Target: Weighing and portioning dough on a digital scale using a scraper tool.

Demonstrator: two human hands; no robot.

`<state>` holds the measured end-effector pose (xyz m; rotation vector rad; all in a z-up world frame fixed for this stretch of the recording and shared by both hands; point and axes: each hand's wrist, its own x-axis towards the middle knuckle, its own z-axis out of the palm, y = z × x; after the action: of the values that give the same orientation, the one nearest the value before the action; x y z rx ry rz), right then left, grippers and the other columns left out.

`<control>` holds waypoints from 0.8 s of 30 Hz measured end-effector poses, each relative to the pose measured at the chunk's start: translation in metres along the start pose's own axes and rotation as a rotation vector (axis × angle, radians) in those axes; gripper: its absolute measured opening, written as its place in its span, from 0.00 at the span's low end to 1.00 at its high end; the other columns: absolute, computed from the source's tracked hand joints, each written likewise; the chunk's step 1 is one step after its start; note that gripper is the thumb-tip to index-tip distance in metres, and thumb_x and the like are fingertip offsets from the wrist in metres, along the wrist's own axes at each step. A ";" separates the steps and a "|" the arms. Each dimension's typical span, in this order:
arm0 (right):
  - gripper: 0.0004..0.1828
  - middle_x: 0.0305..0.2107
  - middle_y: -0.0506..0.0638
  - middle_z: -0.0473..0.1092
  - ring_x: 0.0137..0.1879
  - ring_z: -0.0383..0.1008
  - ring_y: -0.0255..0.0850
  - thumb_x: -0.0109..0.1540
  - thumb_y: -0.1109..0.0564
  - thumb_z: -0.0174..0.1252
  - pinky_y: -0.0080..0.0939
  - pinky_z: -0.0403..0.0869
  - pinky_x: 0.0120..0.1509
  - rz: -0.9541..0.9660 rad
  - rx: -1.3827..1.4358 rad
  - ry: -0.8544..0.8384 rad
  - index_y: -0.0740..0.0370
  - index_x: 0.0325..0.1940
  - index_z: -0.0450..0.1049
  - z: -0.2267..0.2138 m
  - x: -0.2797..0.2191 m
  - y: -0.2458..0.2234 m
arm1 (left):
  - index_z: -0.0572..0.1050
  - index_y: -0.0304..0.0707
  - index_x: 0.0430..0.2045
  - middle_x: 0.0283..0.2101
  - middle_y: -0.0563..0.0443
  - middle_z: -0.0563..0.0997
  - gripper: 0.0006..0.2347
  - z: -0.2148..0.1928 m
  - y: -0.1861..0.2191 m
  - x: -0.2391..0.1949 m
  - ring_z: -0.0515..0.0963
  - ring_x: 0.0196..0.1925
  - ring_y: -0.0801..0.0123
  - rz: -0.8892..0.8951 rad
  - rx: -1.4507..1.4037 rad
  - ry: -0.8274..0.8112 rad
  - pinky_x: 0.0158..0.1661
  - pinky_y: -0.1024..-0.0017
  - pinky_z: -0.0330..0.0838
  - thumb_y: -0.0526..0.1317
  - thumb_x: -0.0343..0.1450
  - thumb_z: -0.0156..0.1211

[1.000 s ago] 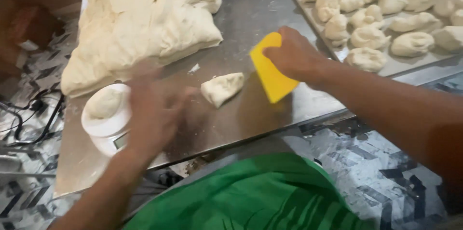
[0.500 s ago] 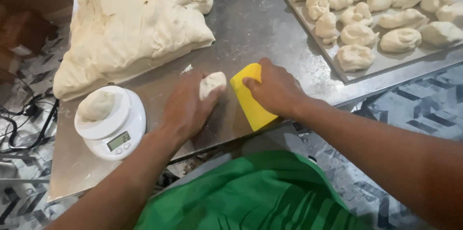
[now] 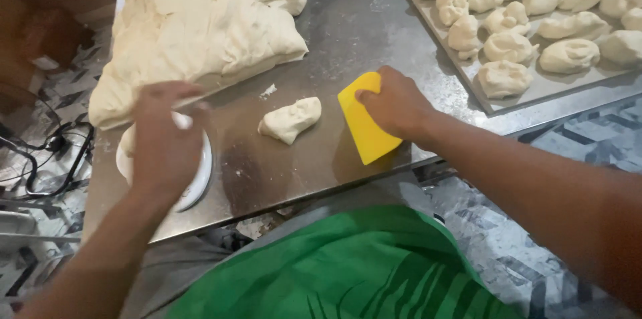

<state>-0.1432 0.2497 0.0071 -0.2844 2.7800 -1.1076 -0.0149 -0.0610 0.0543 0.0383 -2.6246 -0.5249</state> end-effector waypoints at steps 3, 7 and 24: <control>0.24 0.47 0.63 0.73 0.50 0.76 0.55 0.62 0.48 0.58 0.53 0.74 0.52 0.033 0.111 0.024 0.68 0.56 0.68 -0.007 0.003 -0.001 | 0.79 0.27 0.49 0.54 0.31 0.75 0.13 -0.019 -0.046 -0.003 0.71 0.61 0.48 -0.054 0.127 0.123 0.60 0.55 0.63 0.38 0.75 0.65; 0.23 0.40 0.59 0.75 0.45 0.79 0.51 0.61 0.53 0.53 0.53 0.75 0.48 0.268 0.571 -0.012 0.70 0.57 0.68 -0.008 -0.006 -0.016 | 0.78 0.28 0.50 0.45 0.34 0.83 0.17 -0.045 -0.056 -0.010 0.83 0.44 0.54 -0.613 -0.066 -0.057 0.47 0.60 0.75 0.44 0.74 0.62; 0.21 0.33 0.51 0.79 0.28 0.75 0.34 0.54 0.57 0.59 0.35 0.72 0.28 -0.458 -0.350 -0.442 0.55 0.51 0.77 -0.106 0.012 -0.015 | 0.75 0.37 0.47 0.53 0.41 0.77 0.20 0.054 0.098 0.019 0.76 0.54 0.58 -0.225 -0.561 -0.422 0.53 0.62 0.70 0.51 0.66 0.63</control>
<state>-0.1738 0.3071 0.0936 -1.1004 2.5357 -0.5140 -0.0501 0.0466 0.0550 0.0485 -2.7739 -1.4693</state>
